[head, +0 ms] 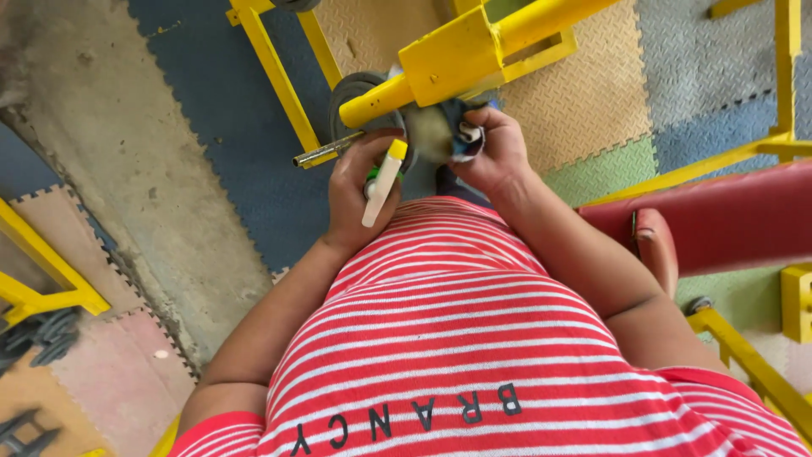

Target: Cleaning and sanitizing various pieces of yellow gym weight machines and a bench using a spray bottle and a cloth.

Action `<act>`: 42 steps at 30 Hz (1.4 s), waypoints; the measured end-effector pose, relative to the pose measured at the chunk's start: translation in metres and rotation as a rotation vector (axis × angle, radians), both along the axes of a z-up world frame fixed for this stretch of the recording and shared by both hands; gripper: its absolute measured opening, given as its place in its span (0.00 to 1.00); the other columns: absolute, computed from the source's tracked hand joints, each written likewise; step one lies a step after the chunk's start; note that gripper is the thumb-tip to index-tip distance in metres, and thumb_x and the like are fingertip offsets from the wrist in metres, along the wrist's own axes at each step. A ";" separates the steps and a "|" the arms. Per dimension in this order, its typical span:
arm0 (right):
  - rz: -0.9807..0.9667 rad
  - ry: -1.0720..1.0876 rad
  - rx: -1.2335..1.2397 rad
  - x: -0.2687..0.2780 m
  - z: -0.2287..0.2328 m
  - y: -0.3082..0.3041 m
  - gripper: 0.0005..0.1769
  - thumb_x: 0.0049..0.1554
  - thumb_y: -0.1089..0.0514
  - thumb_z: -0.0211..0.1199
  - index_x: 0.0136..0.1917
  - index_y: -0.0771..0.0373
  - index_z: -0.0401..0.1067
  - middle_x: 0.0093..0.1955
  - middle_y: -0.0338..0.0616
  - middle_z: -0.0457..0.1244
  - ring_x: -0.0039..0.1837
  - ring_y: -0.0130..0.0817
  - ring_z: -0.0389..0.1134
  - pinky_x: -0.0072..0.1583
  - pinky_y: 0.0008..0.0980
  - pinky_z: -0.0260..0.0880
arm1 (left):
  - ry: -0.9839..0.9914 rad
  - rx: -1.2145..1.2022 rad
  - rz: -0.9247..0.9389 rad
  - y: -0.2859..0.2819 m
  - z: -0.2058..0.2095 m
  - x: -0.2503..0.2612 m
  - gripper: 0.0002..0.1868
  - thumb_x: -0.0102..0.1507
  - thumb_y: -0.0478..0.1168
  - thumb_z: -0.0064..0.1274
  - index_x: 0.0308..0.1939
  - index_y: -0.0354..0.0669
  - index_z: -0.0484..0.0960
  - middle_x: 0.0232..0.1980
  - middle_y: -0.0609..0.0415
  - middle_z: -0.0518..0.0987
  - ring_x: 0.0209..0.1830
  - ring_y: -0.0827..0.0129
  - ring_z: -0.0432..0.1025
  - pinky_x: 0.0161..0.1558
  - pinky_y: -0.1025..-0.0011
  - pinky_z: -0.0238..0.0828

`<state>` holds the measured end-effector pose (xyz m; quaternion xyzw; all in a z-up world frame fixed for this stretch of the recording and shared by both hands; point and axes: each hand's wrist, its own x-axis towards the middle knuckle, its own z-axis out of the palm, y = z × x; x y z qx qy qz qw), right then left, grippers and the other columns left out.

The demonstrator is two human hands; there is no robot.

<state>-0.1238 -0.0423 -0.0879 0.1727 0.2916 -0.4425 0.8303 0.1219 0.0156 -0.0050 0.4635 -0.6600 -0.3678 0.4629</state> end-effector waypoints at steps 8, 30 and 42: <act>-0.267 -0.043 0.228 0.011 0.040 -0.040 0.40 0.62 0.36 0.44 0.76 0.64 0.59 0.76 0.59 0.57 0.76 0.59 0.57 0.76 0.65 0.48 | -0.018 0.049 0.080 0.001 0.006 -0.008 0.25 0.60 0.26 0.55 0.61 0.40 0.75 0.60 0.48 0.79 0.49 0.60 0.78 0.54 0.67 0.76; 0.357 0.450 -0.351 -0.047 0.117 -0.013 0.27 0.71 0.52 0.46 0.81 0.55 0.48 0.81 0.44 0.48 0.80 0.40 0.50 0.78 0.43 0.52 | -0.158 -0.076 0.180 -0.016 0.013 -0.059 0.24 0.59 0.30 0.56 0.61 0.42 0.77 0.57 0.44 0.79 0.55 0.49 0.76 0.56 0.59 0.73; 0.995 1.120 -1.046 -0.078 0.033 -0.100 0.47 0.48 0.59 0.78 0.75 0.61 0.57 0.73 0.45 0.59 0.77 0.38 0.60 0.75 0.42 0.60 | -0.147 -0.007 0.258 -0.009 0.006 -0.071 0.26 0.56 0.31 0.57 0.60 0.42 0.77 0.53 0.47 0.81 0.47 0.58 0.77 0.52 0.62 0.71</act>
